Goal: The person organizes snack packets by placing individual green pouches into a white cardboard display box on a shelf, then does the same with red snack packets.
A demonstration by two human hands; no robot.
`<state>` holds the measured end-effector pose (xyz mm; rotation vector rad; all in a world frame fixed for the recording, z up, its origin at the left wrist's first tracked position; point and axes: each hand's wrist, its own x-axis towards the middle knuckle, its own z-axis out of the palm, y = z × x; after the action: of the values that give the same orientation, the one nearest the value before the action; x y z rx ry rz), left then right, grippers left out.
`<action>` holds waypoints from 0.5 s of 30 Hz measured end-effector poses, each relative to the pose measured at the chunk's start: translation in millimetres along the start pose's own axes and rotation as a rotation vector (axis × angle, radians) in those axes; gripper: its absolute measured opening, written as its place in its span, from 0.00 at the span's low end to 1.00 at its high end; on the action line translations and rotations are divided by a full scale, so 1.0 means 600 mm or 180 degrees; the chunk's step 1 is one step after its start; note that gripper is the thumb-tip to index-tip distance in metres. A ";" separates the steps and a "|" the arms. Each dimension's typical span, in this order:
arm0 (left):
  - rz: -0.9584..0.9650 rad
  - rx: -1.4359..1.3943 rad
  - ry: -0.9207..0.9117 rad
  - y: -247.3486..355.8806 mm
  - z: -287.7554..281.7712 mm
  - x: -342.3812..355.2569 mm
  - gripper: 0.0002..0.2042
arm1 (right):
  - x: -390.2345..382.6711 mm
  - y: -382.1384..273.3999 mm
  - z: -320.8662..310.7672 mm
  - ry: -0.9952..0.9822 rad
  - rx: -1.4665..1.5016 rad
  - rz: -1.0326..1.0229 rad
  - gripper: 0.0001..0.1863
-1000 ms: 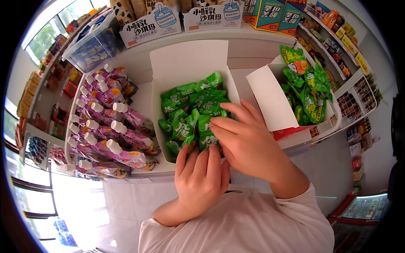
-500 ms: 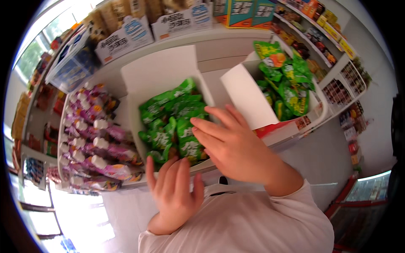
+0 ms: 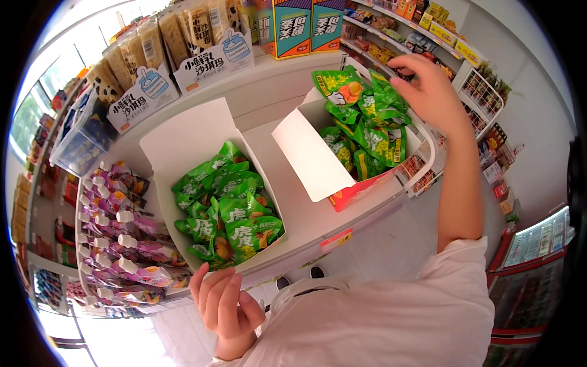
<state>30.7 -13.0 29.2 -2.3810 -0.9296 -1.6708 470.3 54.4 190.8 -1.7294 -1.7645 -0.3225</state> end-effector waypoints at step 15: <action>0.0106 -0.0128 0.0148 0.021 0.002 -0.010 0.08 | 0.046 0.068 0.025 -0.1372 0.0789 0.0469 0.24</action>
<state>37.0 -25.3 26.5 -2.3582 -0.8525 -1.7413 507.4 89.6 185.0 -1.8238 -1.8571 0.3452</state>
